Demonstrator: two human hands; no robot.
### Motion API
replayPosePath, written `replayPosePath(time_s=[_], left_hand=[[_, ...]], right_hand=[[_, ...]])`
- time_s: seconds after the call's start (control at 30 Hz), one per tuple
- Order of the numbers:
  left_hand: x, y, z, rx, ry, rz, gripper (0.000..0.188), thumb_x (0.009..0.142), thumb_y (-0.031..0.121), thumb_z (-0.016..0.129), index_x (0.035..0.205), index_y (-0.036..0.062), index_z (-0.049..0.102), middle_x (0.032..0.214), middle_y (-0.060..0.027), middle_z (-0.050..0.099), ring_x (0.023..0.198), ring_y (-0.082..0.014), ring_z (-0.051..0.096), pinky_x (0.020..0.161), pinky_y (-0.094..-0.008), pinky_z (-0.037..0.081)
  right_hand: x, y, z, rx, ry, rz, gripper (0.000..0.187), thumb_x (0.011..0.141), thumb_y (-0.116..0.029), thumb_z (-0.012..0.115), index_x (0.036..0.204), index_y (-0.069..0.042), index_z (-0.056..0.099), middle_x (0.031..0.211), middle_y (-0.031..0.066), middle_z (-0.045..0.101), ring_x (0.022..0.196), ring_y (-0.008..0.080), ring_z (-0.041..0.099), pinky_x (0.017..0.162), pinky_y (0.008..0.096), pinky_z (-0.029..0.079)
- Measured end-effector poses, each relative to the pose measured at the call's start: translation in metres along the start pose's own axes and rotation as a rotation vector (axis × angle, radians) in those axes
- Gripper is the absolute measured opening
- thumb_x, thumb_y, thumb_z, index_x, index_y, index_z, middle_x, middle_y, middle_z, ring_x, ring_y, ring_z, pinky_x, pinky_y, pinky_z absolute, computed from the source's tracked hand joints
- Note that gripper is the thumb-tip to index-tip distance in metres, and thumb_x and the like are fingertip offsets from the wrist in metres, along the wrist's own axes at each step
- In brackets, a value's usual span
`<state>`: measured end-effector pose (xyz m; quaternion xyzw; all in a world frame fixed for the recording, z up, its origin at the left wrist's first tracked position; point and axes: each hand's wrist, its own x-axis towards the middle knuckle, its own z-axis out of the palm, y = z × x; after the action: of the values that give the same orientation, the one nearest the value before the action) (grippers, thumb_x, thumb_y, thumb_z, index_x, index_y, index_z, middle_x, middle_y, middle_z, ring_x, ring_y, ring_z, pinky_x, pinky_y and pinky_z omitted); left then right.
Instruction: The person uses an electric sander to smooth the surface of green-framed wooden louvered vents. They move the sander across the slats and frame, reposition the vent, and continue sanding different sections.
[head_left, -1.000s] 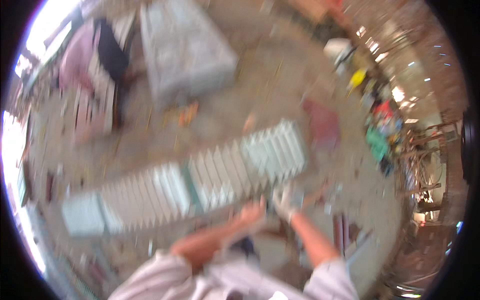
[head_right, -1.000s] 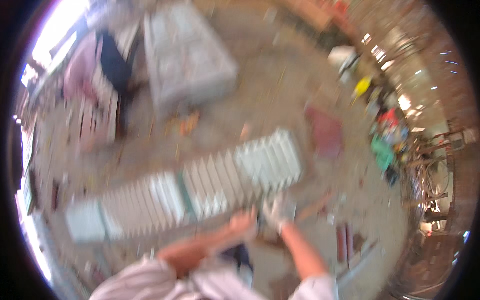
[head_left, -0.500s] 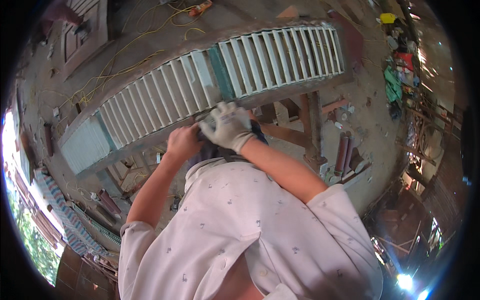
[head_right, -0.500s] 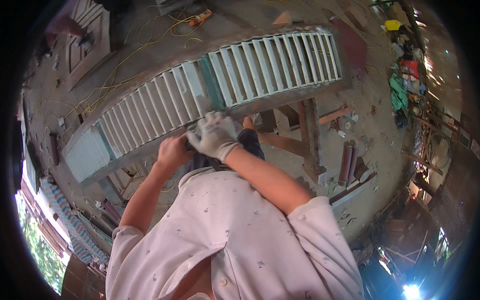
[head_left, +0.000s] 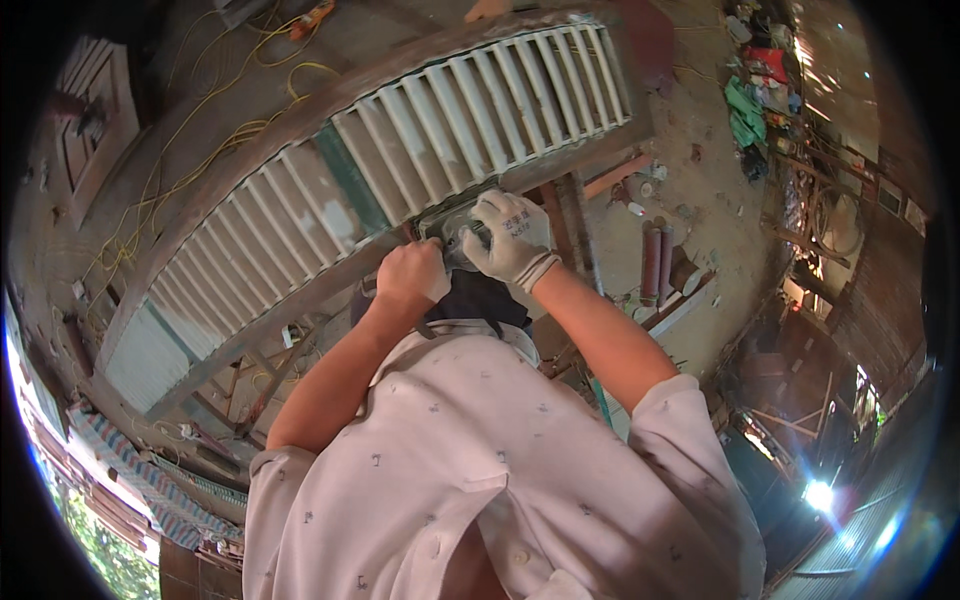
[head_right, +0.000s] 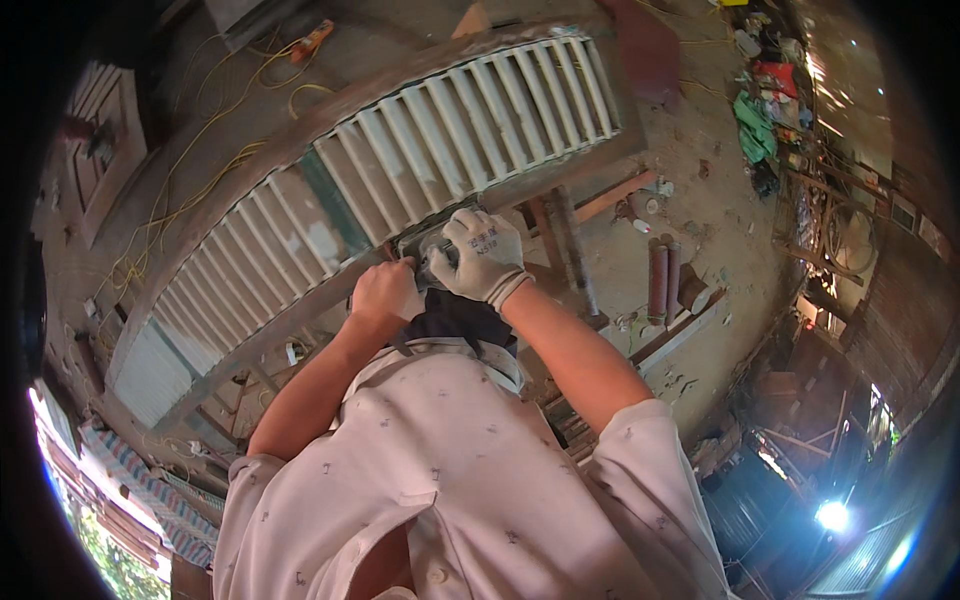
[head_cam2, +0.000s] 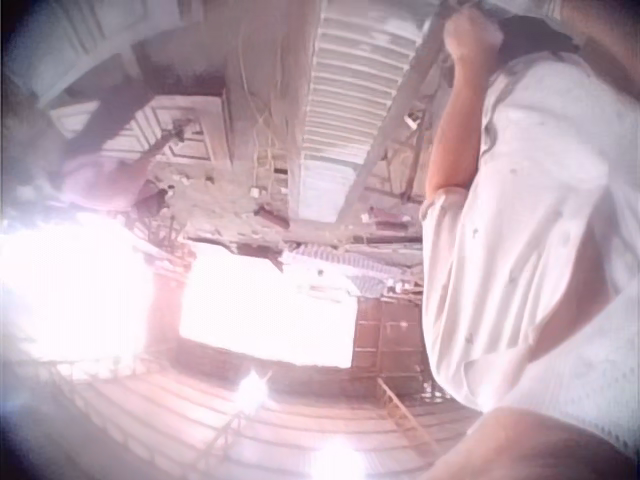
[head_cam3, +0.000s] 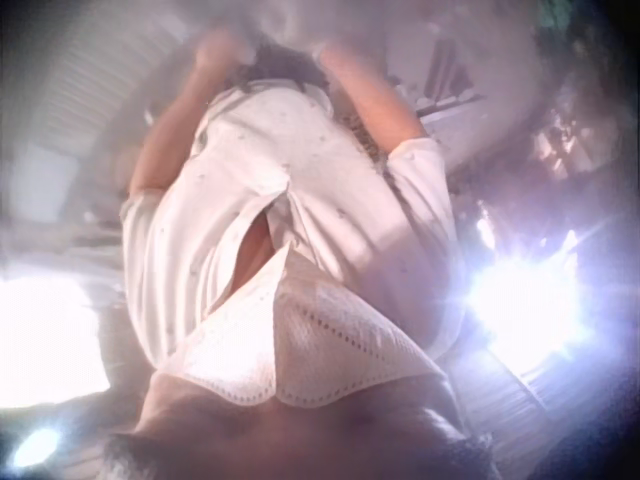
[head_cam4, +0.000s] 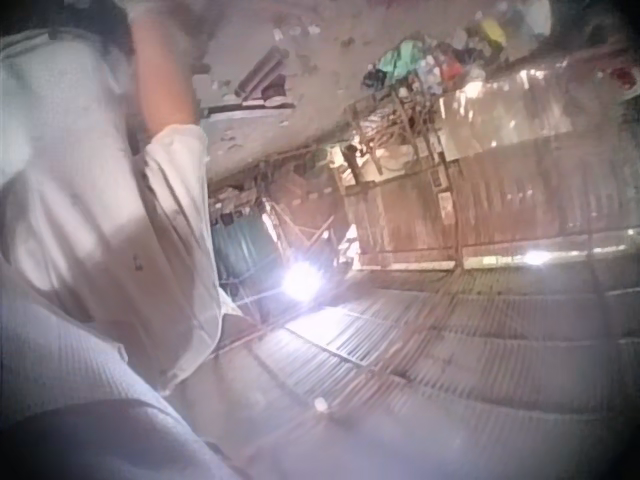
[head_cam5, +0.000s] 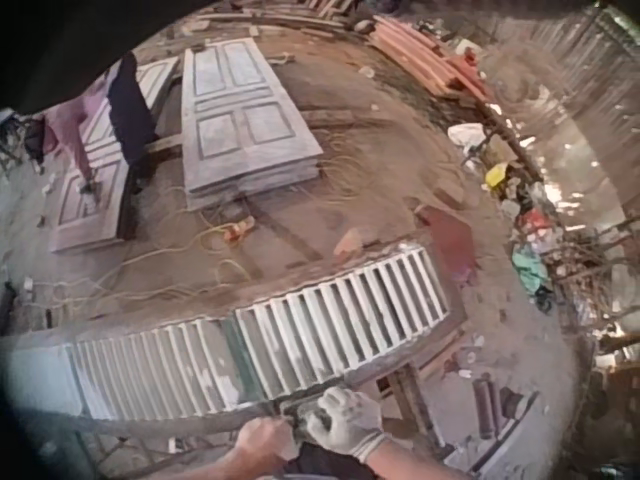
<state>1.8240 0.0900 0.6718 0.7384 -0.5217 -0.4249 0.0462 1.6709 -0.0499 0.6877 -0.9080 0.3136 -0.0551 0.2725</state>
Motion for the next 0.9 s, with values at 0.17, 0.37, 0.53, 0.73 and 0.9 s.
replayPosePath(time_s=[0.17, 0.37, 0.53, 0.73, 0.9], left_hand=[[0.067, 0.079, 0.006, -0.051, 0.017, 0.068, 0.018, 0.089, 0.013, 0.063, 0.098, 0.0022, 0.075, 0.091, -0.0246, 0.079, 0.088, -0.0408, 0.08, 0.081, -0.0498, 0.065], [0.153, 0.172, 0.015, -0.092, -0.091, 0.124, 0.025, 0.089, 0.014, 0.067, 0.108, 0.0004, 0.076, 0.097, -0.0271, 0.079, 0.094, -0.0441, 0.079, 0.086, -0.0505, 0.063], [0.223, 0.259, 0.015, -0.164, -0.1, 0.132, 0.025, 0.089, 0.012, 0.067, 0.108, -0.0015, 0.076, 0.102, -0.0265, 0.08, 0.098, -0.0434, 0.08, 0.089, -0.05, 0.064], [0.284, 0.331, 0.024, -0.249, -0.099, 0.197, 0.024, 0.086, 0.008, 0.068, 0.106, -0.0031, 0.078, 0.104, -0.0264, 0.08, 0.103, -0.0423, 0.079, 0.09, -0.0499, 0.064], [0.27, 0.315, 0.038, -0.308, -0.017, 0.196, 0.023, 0.086, 0.008, 0.067, 0.104, -0.0025, 0.077, 0.1, -0.0274, 0.079, 0.099, -0.044, 0.079, 0.089, -0.0496, 0.063]], right_hand=[[0.009, 0.089, -0.062, -0.056, -0.043, -0.005, 0.033, 0.085, -0.041, 0.07, 0.093, -0.01, 0.071, 0.101, 0.0099, 0.069, 0.094, 0.0352, 0.071, 0.085, 0.051, 0.054], [0.009, 0.197, -0.13, -0.093, 0.025, 0.003, 0.034, 0.087, -0.04, 0.068, 0.099, -0.009, 0.073, 0.109, 0.0114, 0.071, 0.1, 0.0365, 0.071, 0.087, 0.05, 0.056], [0.018, 0.297, -0.187, -0.12, 0.002, -0.012, 0.033, 0.089, -0.037, 0.068, 0.104, -0.009, 0.073, 0.113, 0.014, 0.072, 0.102, 0.0383, 0.071, 0.088, 0.0508, 0.057], [0.015, 0.395, -0.237, -0.209, -0.029, -0.018, 0.032, 0.095, -0.028, 0.067, 0.115, -0.006, 0.075, 0.124, 0.0192, 0.071, 0.117, 0.0402, 0.068, 0.103, 0.0474, 0.053], [0.025, 0.367, -0.232, -0.203, -0.09, 0.002, 0.03, 0.095, -0.025, 0.066, 0.116, -0.006, 0.076, 0.125, 0.0194, 0.07, 0.117, 0.0407, 0.068, 0.104, 0.0477, 0.053]])
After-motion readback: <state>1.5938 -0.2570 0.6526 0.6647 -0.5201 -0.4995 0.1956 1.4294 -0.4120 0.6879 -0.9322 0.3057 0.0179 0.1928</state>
